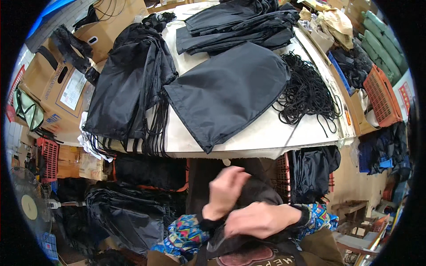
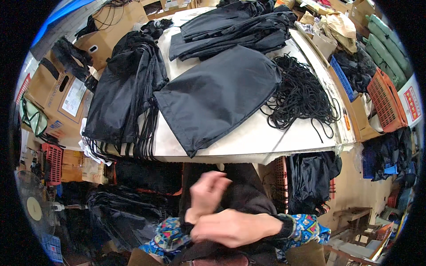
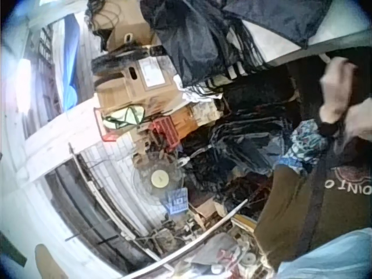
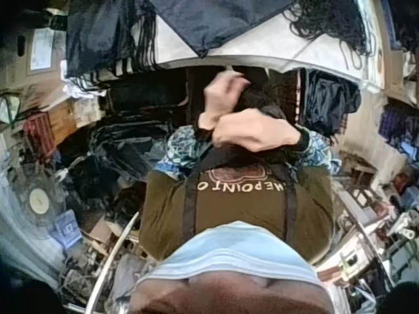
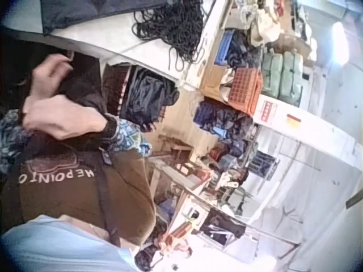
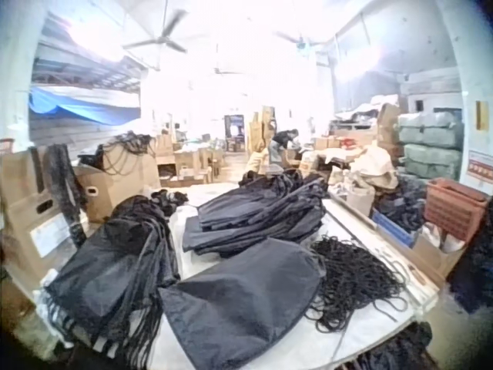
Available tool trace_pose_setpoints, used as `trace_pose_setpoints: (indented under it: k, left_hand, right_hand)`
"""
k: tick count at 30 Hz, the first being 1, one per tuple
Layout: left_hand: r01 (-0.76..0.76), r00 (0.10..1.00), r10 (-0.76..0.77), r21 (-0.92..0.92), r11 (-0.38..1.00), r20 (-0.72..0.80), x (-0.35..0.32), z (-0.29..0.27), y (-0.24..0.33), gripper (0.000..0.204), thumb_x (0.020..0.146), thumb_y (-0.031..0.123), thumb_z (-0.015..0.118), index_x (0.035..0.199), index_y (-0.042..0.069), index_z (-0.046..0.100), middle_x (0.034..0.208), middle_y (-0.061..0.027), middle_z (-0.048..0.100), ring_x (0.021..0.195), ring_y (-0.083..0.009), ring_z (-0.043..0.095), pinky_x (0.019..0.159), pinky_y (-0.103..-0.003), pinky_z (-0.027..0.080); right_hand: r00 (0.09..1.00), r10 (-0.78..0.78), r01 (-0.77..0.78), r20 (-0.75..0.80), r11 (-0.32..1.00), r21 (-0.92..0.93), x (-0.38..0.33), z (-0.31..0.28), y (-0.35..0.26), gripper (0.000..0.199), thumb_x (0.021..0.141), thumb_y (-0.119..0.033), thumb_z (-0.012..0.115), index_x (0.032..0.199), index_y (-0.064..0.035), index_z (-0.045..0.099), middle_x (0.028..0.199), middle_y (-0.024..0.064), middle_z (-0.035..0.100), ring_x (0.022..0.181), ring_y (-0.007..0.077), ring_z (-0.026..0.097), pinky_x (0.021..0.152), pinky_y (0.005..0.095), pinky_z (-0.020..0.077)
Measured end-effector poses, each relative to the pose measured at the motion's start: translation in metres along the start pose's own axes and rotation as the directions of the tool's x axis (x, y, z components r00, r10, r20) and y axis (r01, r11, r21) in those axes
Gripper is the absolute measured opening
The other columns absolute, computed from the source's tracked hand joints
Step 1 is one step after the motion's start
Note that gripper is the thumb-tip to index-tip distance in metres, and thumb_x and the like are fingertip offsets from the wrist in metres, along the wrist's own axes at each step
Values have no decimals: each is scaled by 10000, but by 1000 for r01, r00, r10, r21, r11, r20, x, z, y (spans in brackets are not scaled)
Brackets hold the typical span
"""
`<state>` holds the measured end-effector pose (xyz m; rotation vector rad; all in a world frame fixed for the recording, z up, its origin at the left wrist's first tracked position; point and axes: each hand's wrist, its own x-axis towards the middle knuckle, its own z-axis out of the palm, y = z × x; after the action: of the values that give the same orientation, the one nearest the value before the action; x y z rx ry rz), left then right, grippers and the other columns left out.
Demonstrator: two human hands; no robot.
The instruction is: The person threads black drawstrings through the hems of black fabric bags using a metal tool. They repeatedly pick up a bag, insert the tool into the hem, pull the string through, and place the finished bag aside. The process is repeated for multiple bags in a warehouse setting.
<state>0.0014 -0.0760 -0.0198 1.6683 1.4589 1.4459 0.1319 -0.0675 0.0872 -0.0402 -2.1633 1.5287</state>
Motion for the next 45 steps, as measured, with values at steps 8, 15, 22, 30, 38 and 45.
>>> trace_pose_setpoints:
  k: [8, 15, 22, 30, 38, 45]
  left_hand:
    - [458, 886, -464, -187, 869, 17, 70, -35, -23, 226, 846, 177, 678, 774, -26, 609, 639, -27, 538, 500, -91, 474, 477, -248, 385]
    - [652, 736, -568, -608, 453, 367, 67, -8, 9, 178, 876, 173, 641, 751, 52, 606, 614, 4, 548, 478, -39, 466, 397, -182, 341]
    - [688, 589, -539, -723, -56, 602, 68, -13, 17, 124, 892, 114, 573, 777, 72, 556, 694, -1, 538, 563, -75, 495, 394, -192, 339]
    - [690, 601, -543, -724, -18, 586, 70, -7, 11, 158, 920, 187, 585, 824, 62, 590, 728, -39, 611, 551, -92, 531, 378, -187, 362]
    - [657, 648, -574, -748, 91, 500, 70, 0, 14, 176, 890, 208, 639, 787, 86, 567, 727, -37, 619, 588, -96, 559, 447, -198, 400]
    - [623, 697, -592, -750, 223, 403, 64, 0, 19, 155, 885, 178, 644, 804, 74, 563, 733, -46, 623, 599, -117, 569, 456, -209, 415]
  right_hand:
    - [582, 357, -562, -730, 826, -44, -12, -19, 45, 142, 890, -100, 594, 955, 21, 634, 799, 107, 642, 614, 152, 595, 588, 267, 478]
    - [524, 140, -645, -840, 709, -285, -12, -25, 71, 159, 787, -89, 662, 904, 15, 630, 761, 134, 627, 630, 256, 617, 565, 337, 484]
    - [559, 54, -610, -827, 702, -366, -17, -30, 70, 118, 766, -44, 641, 863, 21, 621, 721, 147, 599, 648, 307, 609, 567, 364, 479]
    - [620, 60, -597, -782, 683, -421, -18, -36, 59, 131, 799, -18, 613, 926, 13, 601, 761, 144, 569, 645, 318, 594, 545, 377, 461]
    - [688, 138, -715, -712, 290, -635, -30, -27, 28, 138, 827, -73, 589, 961, -41, 574, 707, 78, 485, 627, 237, 574, 491, 358, 445]
    - [680, 212, -734, -702, 203, -649, -27, -23, 21, 212, 776, -30, 582, 984, -36, 545, 731, 79, 481, 683, 235, 584, 506, 349, 462]
